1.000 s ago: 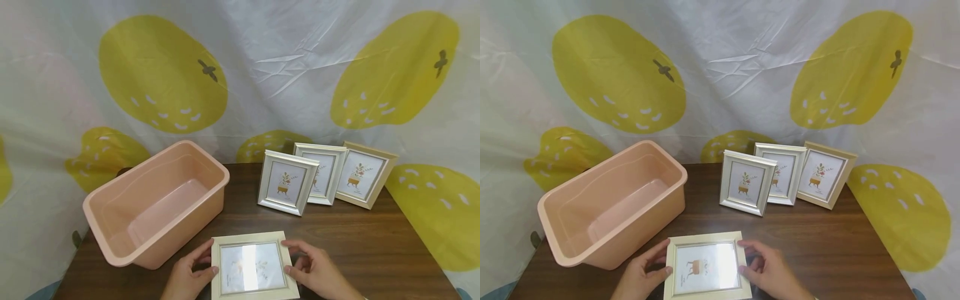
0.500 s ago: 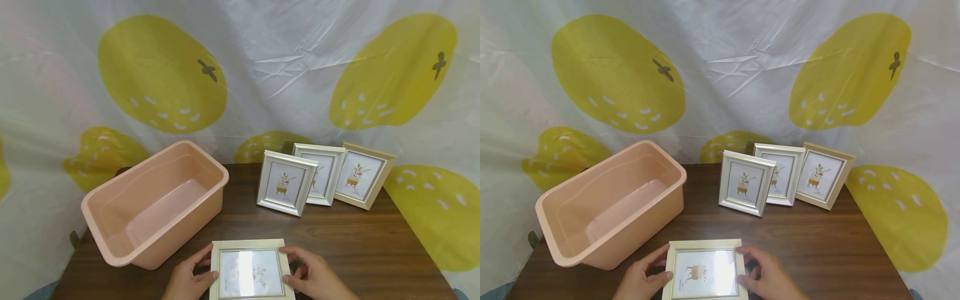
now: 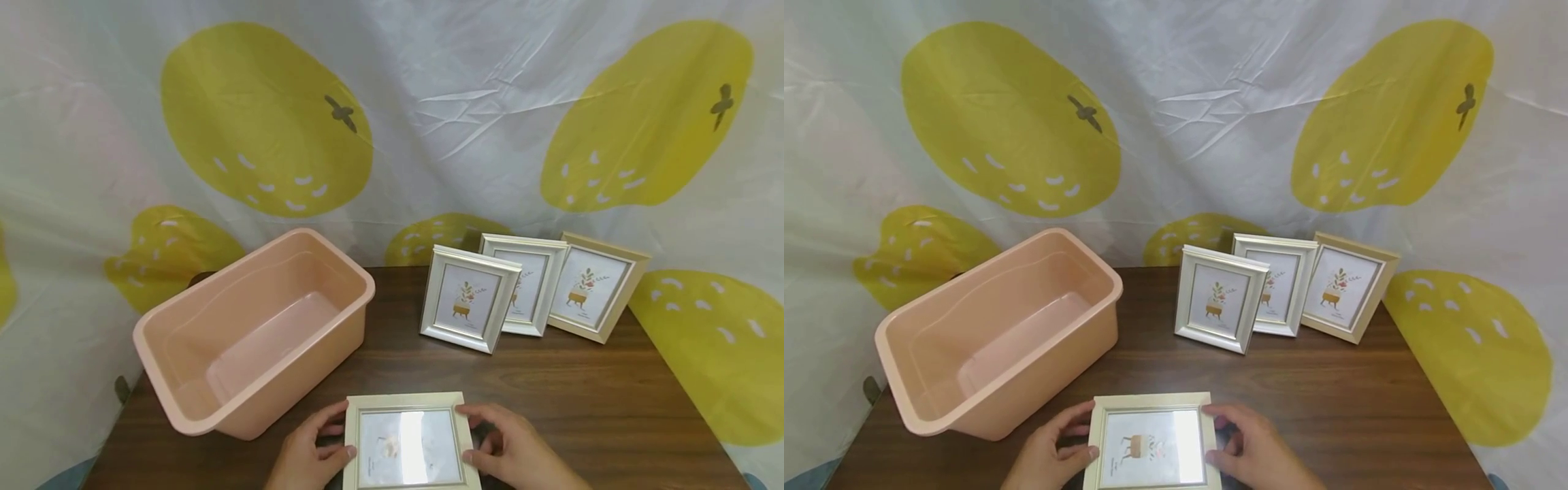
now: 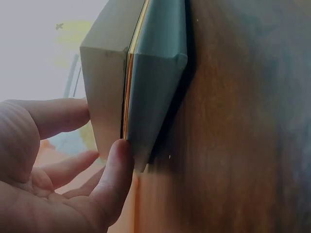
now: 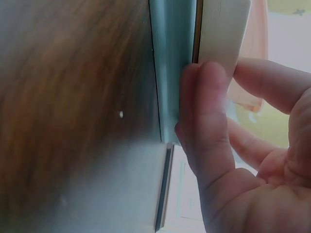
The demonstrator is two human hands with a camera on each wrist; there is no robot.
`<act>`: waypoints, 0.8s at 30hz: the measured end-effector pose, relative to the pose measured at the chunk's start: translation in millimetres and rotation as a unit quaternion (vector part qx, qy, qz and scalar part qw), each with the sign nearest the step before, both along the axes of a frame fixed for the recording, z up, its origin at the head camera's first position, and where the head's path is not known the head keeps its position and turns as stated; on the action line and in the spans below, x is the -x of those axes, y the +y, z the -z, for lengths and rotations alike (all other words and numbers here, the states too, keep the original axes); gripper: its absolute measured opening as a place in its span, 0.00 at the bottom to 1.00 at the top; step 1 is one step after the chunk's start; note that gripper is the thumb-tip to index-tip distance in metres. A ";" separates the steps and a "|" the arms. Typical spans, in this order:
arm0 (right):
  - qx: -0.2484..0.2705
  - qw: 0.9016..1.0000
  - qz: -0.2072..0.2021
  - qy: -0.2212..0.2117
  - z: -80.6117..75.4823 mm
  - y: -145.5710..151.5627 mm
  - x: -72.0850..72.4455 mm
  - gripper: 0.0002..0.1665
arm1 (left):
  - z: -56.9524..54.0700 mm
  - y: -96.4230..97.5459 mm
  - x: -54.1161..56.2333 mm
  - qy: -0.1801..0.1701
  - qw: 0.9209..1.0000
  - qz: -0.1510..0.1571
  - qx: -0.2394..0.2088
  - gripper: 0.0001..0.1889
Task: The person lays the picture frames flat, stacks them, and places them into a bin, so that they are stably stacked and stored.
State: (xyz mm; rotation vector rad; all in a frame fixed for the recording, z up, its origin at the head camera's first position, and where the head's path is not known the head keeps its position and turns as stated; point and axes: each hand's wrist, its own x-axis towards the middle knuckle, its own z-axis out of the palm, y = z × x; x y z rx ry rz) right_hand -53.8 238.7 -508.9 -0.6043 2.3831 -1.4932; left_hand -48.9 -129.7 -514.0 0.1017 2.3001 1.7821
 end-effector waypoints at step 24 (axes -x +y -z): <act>-0.017 0.975 0.016 0.219 -75.7 13.2 73.7 0.24 | -1.1 -5.1 3.1 -0.011 0.999 0.032 0.029 0.32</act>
